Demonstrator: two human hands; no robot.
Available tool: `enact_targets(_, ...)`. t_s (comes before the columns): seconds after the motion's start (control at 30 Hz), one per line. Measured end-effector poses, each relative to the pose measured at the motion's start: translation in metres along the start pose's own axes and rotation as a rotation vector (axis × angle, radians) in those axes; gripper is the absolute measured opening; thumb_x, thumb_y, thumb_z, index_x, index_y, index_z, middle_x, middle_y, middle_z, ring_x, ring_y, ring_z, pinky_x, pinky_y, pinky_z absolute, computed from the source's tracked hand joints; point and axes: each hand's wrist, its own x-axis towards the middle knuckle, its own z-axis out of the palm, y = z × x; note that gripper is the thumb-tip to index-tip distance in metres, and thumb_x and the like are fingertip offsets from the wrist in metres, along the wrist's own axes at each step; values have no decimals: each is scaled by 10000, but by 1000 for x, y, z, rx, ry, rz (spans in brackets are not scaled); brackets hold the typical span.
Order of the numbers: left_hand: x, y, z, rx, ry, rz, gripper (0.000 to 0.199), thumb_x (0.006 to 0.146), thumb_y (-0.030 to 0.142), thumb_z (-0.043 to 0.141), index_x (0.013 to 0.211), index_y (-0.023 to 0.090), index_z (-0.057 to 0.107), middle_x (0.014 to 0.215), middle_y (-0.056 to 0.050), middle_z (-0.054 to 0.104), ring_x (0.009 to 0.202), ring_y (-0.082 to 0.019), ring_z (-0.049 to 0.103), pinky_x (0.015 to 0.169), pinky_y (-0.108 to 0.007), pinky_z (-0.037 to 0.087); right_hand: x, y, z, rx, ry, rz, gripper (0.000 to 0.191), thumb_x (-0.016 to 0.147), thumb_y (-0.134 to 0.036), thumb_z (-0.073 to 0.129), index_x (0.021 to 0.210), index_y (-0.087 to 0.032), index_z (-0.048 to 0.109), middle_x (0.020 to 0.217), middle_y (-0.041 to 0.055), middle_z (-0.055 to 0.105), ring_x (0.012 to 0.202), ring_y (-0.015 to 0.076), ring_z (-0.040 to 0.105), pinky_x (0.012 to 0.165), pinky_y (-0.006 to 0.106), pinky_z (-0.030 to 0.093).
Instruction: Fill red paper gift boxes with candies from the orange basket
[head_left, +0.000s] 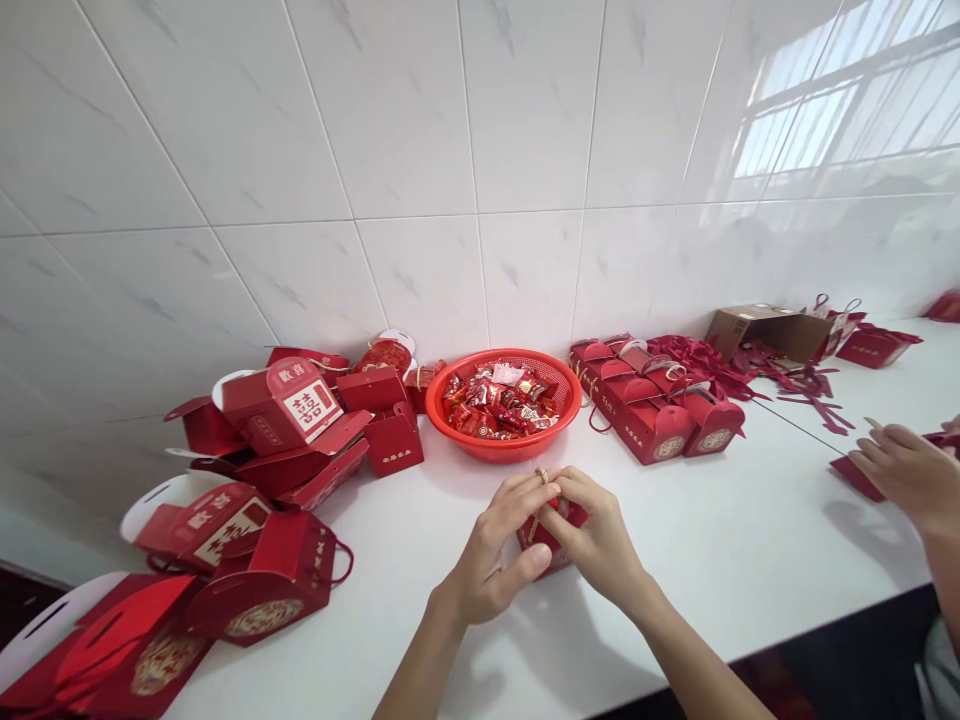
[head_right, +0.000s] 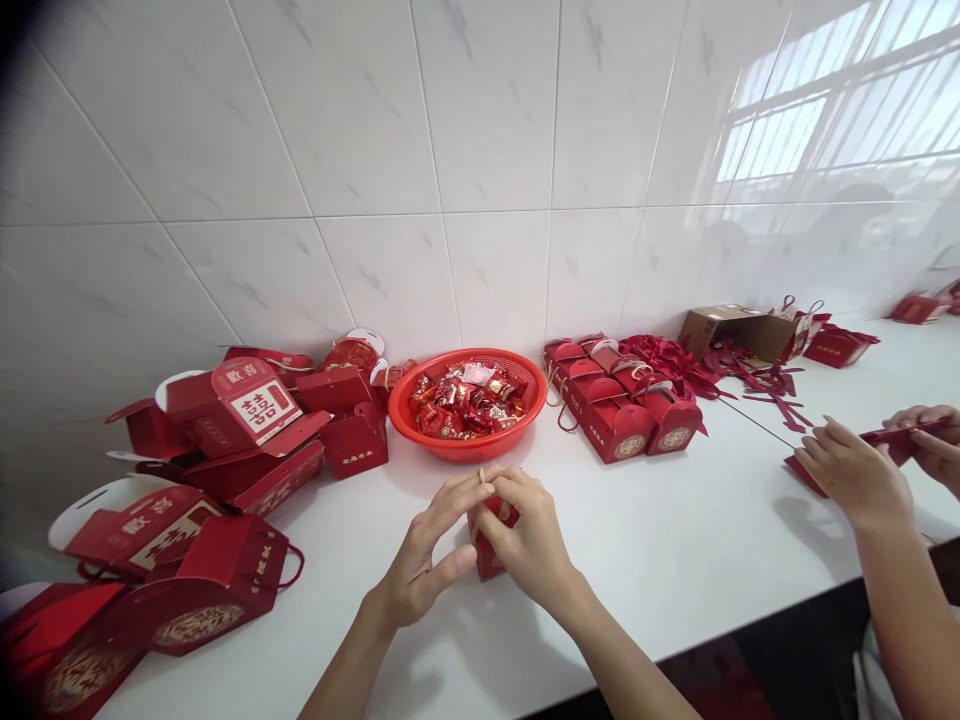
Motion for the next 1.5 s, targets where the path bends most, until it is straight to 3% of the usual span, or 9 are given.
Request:
enact_targets(0.13,0,-1,1,-42,47,28,515,950,404,554,1447,294,478,1470,-103,537,1354,-304,484,1108,-494,411,2,1,-14,45,154,21,255,925,-354,582,732,-197,635,724,15,618,666,145,554,642,266,466)
enact_targets(0.3,-4,-6,-7,-77,212,-47,362,924,366,593,1263,243,634,1221,-96,694,1138,-264,635,982,-402,496,3,12,-72,-13,482,123,264,837,-444,678,766,-190,677,765,28,682,710,174,601,680,289,488)
enact_targets(0.43,-5,-6,-12,-37,290,-132,235,921,309,597,1113,218,698,1062,-70,734,1022,-227,670,923,-346,512,3,36,-118,-25,675,158,305,792,-485,704,724,-188,682,725,33,682,703,181,621,676,300,500)
enact_targets(0.57,-2,-5,-12,8,291,-182,180,916,296,596,1020,214,718,988,-50,740,981,-207,677,907,-319,514,12,68,-141,-72,768,153,316,750,-490,708,684,-185,658,695,29,666,686,176,607,701,323,498)
enact_targets(0.83,-2,-10,-13,64,296,-253,171,896,306,601,940,202,729,929,-49,748,928,-204,695,871,-318,532,39,102,-140,-62,884,154,422,679,-592,687,652,-179,607,625,28,615,603,167,540,619,326,448)
enact_targets(1.5,-1,-14,-21,117,365,-256,156,875,302,616,869,201,735,852,-41,753,832,-190,708,794,-302,560,36,96,-125,-15,973,91,343,711,-505,699,670,-174,621,645,26,625,612,168,558,660,340,469)
